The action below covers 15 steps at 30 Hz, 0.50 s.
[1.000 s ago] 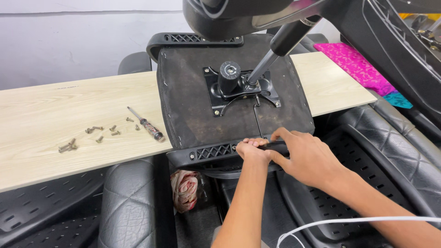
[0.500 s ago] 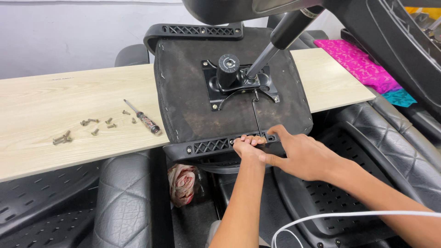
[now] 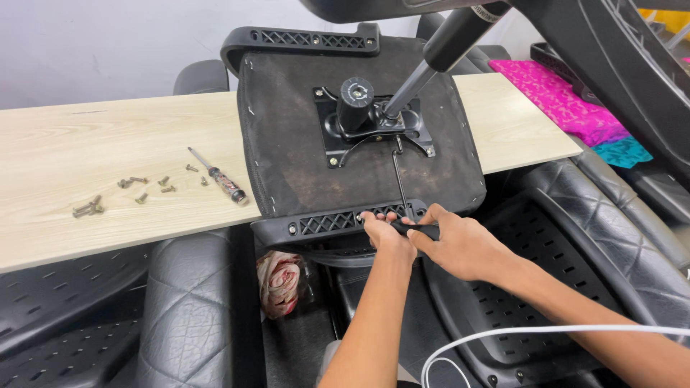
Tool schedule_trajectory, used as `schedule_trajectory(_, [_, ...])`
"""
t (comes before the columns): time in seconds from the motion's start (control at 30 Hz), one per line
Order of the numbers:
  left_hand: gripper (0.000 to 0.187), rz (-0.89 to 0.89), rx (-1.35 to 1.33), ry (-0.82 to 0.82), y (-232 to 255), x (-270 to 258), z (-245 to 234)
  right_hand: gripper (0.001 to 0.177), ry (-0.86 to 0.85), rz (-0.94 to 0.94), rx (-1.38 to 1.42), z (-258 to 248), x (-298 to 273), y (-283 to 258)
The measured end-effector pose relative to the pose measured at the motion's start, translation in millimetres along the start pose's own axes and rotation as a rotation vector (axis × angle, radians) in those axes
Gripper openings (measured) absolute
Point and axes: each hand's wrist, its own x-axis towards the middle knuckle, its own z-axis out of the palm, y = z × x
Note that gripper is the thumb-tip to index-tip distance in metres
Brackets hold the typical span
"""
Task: The person uses a screwdriver to fasten screws into a black plastic frame attached to a chair base. They pick up screws from a nearby wooden board and tighten them into the frame, securing it to the chair.
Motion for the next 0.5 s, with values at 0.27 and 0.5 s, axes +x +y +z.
schedule_trajectory(0.27, [0.029, 0.391, 1.000, 0.356, 37, -50, -62, 0.049, -0.105, 0.277, 0.216, -13, 4, -10])
schedule_trajectory(0.5, [0.024, 1.068, 1.300, 0.038, 79, -97, -61, 0.047, -0.026, 0.166, 0.200, 3, 1, -9])
